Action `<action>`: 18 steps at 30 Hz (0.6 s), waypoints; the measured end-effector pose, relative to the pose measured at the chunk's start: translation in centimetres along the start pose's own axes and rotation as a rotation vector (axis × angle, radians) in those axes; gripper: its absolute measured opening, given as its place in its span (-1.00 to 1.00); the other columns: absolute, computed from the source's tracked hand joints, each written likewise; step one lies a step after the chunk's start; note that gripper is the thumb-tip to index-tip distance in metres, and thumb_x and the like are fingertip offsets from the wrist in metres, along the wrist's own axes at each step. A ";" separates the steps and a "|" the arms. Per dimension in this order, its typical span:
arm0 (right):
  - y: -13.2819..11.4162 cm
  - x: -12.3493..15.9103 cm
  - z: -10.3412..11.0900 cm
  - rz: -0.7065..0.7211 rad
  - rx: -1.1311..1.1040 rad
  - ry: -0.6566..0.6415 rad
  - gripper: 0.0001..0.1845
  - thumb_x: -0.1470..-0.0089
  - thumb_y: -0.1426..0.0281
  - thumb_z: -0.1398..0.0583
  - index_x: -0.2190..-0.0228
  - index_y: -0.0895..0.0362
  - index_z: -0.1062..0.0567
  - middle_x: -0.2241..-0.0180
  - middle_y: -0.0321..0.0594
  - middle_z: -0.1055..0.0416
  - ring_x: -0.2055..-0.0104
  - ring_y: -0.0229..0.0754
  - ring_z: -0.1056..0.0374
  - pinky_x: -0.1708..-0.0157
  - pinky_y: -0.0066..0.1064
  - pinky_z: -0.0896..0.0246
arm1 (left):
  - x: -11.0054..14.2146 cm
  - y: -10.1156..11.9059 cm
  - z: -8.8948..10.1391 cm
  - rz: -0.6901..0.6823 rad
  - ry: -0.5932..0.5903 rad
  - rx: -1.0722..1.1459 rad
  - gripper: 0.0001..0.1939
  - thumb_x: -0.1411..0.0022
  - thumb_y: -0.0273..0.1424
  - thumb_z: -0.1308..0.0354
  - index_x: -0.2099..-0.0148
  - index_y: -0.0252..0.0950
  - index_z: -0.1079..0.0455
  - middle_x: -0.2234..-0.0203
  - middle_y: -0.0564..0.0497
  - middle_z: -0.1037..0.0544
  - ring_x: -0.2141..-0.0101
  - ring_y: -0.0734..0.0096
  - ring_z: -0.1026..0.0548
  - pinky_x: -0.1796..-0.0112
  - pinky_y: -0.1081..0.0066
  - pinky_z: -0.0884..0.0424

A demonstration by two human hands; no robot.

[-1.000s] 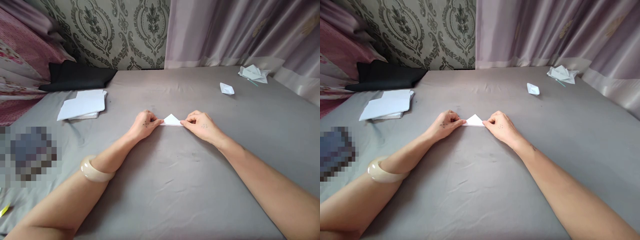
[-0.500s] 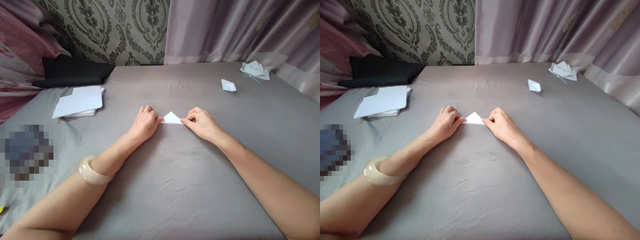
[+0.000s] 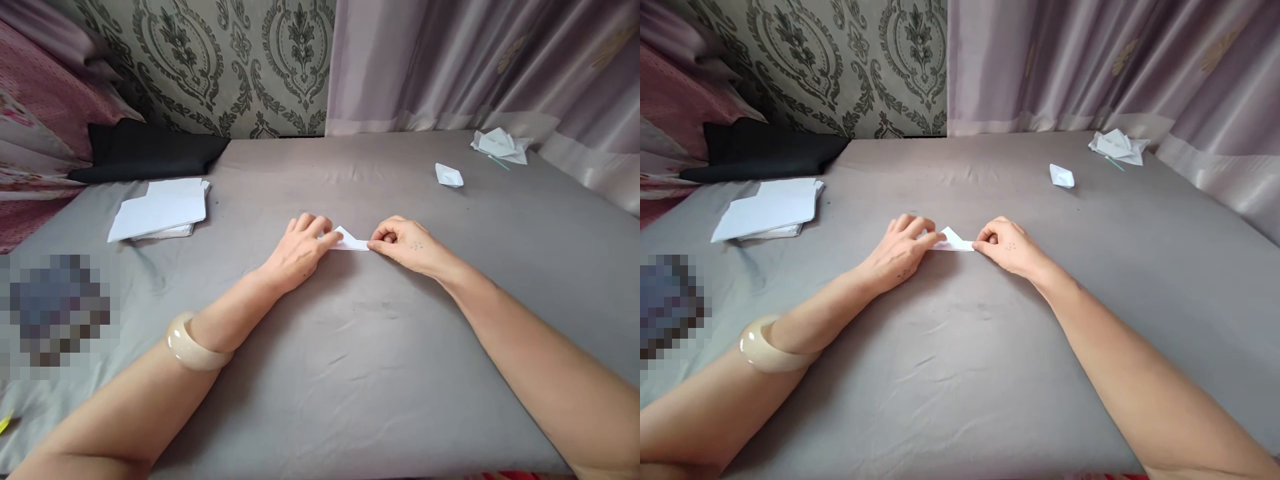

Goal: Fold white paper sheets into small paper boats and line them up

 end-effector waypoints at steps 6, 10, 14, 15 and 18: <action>-5.7 2.5 -0.5 0.384 0.020 0.219 -0.74 -0.21 0.47 0.00 0.22 0.12 -0.48 0.15 -0.13 -0.44 0.12 -0.15 -0.35 0.08 -0.29 -0.22 | 0.0 2.4 -0.1 -0.164 -0.134 -0.069 -0.67 -0.36 -0.54 0.17 0.10 -0.32 -0.43 0.22 -0.13 -0.46 0.22 0.28 -0.38 0.21 0.30 -0.28; -8.6 4.6 -3.8 0.461 0.233 0.032 -0.70 -0.28 0.44 0.07 0.09 0.11 -0.40 0.09 -0.09 -0.40 0.07 -0.09 -0.31 0.07 -0.22 -0.24 | 0.2 2.9 0.0 -0.078 -0.173 -0.108 -0.76 -0.32 -0.54 0.06 0.25 -0.35 -0.44 0.25 -0.13 -0.47 0.25 0.27 -0.39 0.28 0.34 -0.34; -8.7 5.3 -4.5 0.475 0.339 -0.014 -0.65 -0.30 0.30 0.06 -0.05 0.08 -0.32 -0.01 -0.10 -0.34 0.06 -0.05 -0.27 0.09 -0.19 -0.25 | 0.6 3.1 0.2 0.033 -0.245 -0.118 -0.82 -0.24 -0.60 0.00 0.24 -0.39 -0.43 0.28 -0.15 -0.47 0.29 0.24 -0.40 0.39 0.35 -0.35; -8.5 5.2 -4.5 0.469 0.369 -0.016 -0.62 -0.30 0.27 0.05 -0.07 0.09 -0.31 -0.04 -0.09 -0.33 0.04 -0.04 -0.26 0.10 -0.19 -0.25 | 0.6 3.0 0.3 0.063 -0.262 -0.121 -0.83 -0.23 -0.61 -0.01 0.25 -0.39 -0.43 0.28 -0.15 -0.47 0.29 0.23 -0.41 0.40 0.35 -0.35; -8.2 5.0 -4.3 0.445 0.480 0.008 -0.55 -0.30 0.21 0.06 -0.11 0.15 -0.31 -0.04 -0.05 -0.33 0.05 0.00 -0.24 0.13 -0.17 -0.24 | 0.9 2.5 0.7 0.137 -0.284 -0.145 -0.83 -0.19 -0.62 -0.03 0.30 -0.36 -0.43 0.31 -0.15 -0.47 0.29 0.23 -0.42 0.43 0.36 -0.34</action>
Point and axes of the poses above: each hand's wrist, its own x-axis away from the middle knuckle, its own z-axis out of the back of the hand, y = z × x, the point moved 8 cm from there along -x, towards the middle knuckle
